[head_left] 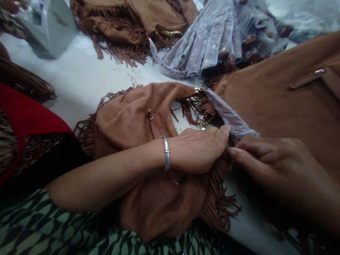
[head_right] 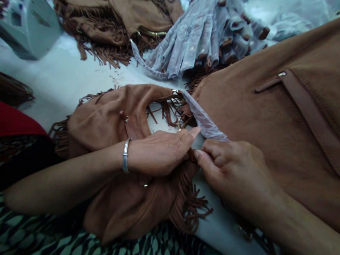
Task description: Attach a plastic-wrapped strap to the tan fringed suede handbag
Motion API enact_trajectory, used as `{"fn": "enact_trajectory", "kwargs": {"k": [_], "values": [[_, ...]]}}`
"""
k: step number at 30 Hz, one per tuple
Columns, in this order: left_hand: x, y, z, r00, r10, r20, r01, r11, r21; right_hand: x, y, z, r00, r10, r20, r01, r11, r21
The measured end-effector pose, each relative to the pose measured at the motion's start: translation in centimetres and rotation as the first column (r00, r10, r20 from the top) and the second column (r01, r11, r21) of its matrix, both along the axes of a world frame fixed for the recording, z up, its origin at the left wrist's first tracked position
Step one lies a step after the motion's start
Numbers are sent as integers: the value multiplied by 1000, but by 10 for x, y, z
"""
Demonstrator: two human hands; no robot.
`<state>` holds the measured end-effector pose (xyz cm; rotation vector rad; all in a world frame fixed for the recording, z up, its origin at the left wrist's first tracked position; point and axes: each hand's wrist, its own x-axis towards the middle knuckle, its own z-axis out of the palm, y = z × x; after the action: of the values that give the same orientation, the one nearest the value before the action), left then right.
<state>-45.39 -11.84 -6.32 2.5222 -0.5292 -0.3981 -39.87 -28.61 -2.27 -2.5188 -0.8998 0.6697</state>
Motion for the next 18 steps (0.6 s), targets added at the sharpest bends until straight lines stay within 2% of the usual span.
{"fn": "enact_trajectory", "kwargs": {"k": [3, 6, 10, 13, 18], "values": [[1, 2, 1, 1000, 10, -19, -11, 1000, -5, -2, 0, 0, 976, 77, 203, -51, 990, -128], [1, 3, 0, 999, 23, -36, -24, 999, -32, -2, -2, -2, 964, 141, 226, -114, 985, -130], [1, 3, -2, 1000, 20, -21, -21, 998, -58, -6, -7, -8, 915, 183, 360, -129, 977, -169], [0, 2, -4, 1000, 25, 8, -25, 999, -46, -12, -7, -12, 833, 239, 498, -159, 967, -198], [-1, 1, -8, 998, 14, 54, -13, 1000, -19, -22, -2, -16, 616, 250, 747, -267, 958, -101]]}}
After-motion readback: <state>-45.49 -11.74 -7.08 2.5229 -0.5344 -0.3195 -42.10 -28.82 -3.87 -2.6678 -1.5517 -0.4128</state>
